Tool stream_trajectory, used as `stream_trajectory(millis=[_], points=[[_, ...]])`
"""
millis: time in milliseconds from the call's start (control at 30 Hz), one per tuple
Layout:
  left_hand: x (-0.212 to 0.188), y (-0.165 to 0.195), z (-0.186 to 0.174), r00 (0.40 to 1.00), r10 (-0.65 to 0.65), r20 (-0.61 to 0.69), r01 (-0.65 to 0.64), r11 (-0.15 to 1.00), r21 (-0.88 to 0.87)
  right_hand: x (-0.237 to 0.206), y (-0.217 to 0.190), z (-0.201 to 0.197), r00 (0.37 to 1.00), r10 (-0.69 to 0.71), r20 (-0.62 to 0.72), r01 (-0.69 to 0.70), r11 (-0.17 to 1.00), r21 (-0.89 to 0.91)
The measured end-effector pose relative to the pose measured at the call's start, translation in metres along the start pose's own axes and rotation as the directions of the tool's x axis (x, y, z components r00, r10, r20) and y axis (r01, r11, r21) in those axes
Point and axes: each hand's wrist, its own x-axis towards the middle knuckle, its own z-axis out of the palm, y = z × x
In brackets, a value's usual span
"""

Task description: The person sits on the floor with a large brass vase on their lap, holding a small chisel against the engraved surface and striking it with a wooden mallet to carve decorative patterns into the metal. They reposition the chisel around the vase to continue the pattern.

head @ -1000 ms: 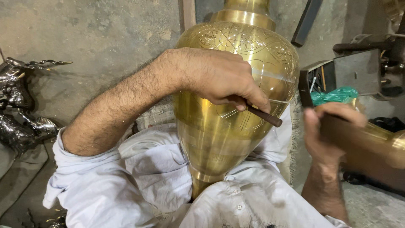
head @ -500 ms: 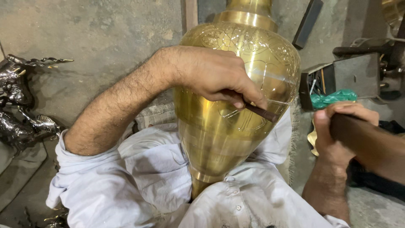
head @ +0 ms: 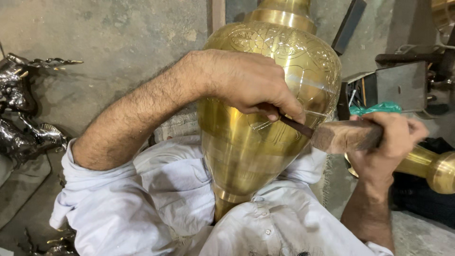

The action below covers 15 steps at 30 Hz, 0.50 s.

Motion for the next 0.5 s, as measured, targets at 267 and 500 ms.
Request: stream_trajectory(millis=[267, 500], points=[[-0.008, -0.006, 0.0, 0.996, 0.081, -0.028, -0.082, 0.995, -0.049, -0.02, 0.019, 0.005, 0.929, 0.36, -0.091, -0.251, 0.79, 0.559], [-0.016, -0.011, 0.004, 0.97, 0.182, -0.161, -0.197, 0.977, -0.077, -0.017, 0.026, 0.001, 0.975, 0.22, -0.014, -0.195, 0.889, 0.414]])
